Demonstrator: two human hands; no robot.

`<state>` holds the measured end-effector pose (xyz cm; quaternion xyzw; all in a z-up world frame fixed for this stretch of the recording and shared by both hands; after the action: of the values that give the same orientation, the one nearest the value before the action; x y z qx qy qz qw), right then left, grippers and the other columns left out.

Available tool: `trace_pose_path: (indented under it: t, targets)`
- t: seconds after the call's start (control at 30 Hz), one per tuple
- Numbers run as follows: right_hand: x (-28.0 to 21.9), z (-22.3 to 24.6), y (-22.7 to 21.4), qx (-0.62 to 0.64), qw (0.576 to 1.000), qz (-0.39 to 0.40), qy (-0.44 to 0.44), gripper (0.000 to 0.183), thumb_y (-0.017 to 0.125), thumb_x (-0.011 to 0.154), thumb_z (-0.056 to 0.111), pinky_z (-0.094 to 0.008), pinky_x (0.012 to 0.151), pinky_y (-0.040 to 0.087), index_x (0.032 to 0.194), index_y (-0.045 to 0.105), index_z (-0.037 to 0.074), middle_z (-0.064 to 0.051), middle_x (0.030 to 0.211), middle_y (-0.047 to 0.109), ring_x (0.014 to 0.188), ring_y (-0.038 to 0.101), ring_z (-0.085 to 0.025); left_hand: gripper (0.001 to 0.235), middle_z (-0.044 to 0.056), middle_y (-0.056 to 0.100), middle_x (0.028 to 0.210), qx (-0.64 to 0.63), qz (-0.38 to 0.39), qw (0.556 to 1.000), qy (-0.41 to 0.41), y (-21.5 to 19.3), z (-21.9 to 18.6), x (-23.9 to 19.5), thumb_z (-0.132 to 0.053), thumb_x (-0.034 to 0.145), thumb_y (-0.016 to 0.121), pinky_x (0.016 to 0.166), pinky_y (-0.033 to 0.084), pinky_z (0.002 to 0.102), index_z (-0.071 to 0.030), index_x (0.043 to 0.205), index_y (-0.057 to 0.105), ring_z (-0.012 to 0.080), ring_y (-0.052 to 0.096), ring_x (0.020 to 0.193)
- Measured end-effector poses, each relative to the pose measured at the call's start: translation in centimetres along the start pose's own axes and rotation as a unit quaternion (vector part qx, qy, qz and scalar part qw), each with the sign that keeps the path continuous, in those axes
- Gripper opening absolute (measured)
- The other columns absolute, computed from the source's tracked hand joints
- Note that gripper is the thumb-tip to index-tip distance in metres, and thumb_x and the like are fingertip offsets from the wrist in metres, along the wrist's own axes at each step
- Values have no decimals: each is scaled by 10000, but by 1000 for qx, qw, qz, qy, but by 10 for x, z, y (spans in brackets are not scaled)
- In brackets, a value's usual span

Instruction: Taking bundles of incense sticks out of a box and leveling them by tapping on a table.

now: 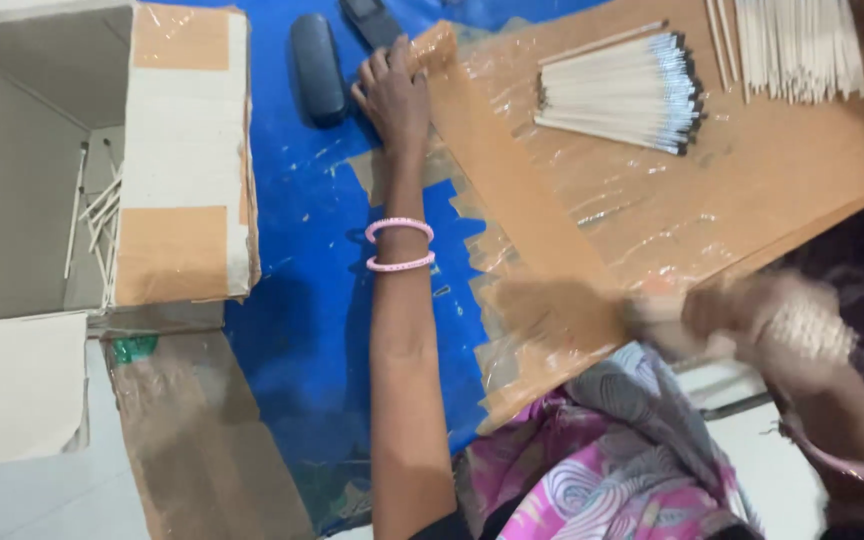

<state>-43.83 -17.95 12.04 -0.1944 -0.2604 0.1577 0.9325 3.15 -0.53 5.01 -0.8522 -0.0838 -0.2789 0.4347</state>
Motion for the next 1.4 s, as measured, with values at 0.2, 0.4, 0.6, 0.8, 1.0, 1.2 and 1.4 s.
trace_pose_path:
  t: [0.2,0.4,0.6,0.8,1.0,1.2,1.4]
  targets:
    - [139,-109,-36,-231,932,-138,244,124,751,874,109,-392,694,498,859,638,60,-86,778,613,731,579,-208,495,68,658,1281,42,-38,995,76,-1,-10,22,-276,833,773,1063,392,496,-144,1285,624,285,552,1254]
    - [320,-205,-21,164,939,-259,155,257,793,841,136,-325,600,529,983,588,75,-38,816,624,689,617,-162,494,67,666,1177,44,-55,995,77,-2,-2,11,-331,852,733,1022,391,534,-179,1308,621,290,574,1164]
    - [342,-189,-48,86,941,-307,-111,260,715,945,34,-320,770,609,1180,604,26,-60,1072,676,929,691,-143,470,9,666,1168,102,-40,992,56,-1,-8,8,-304,865,661,1018,367,547,-271,1333,631,260,575,1138]
    - [148,-120,-28,-137,948,-167,235,167,670,990,216,-372,665,573,1076,649,75,-33,884,672,765,656,-160,464,-12,660,1238,49,-46,997,44,2,-9,11,-264,889,687,1043,359,535,-307,1348,633,251,557,1191]
    - [-24,-67,-11,-132,961,90,224,255,865,786,419,-341,745,565,878,718,232,34,850,674,820,669,-154,515,3,641,1257,37,0,999,17,5,0,7,-327,848,733,1057,362,538,-292,1349,617,263,546,1216]
    - [126,-104,-26,-130,966,-87,206,266,716,844,260,-416,723,481,938,727,11,-141,825,685,792,621,-263,519,5,642,1242,68,-44,996,25,1,0,14,-323,857,730,1033,405,546,-290,1357,597,257,558,1214]
    - [308,-171,2,220,951,-178,128,259,772,985,124,-293,624,495,1010,517,81,-2,867,537,708,554,-122,505,-12,639,1253,41,-28,998,27,13,10,-5,-348,889,710,1051,420,523,-289,1376,588,243,564,1223]
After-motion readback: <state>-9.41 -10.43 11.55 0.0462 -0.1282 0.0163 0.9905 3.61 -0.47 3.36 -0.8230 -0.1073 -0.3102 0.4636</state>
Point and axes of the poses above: each hand's wrist, its own x-axis towards the middle knuckle, its own y-axis out of the palm, z = x × y, the point moved 7 cm from there along x, towards the middle knuckle
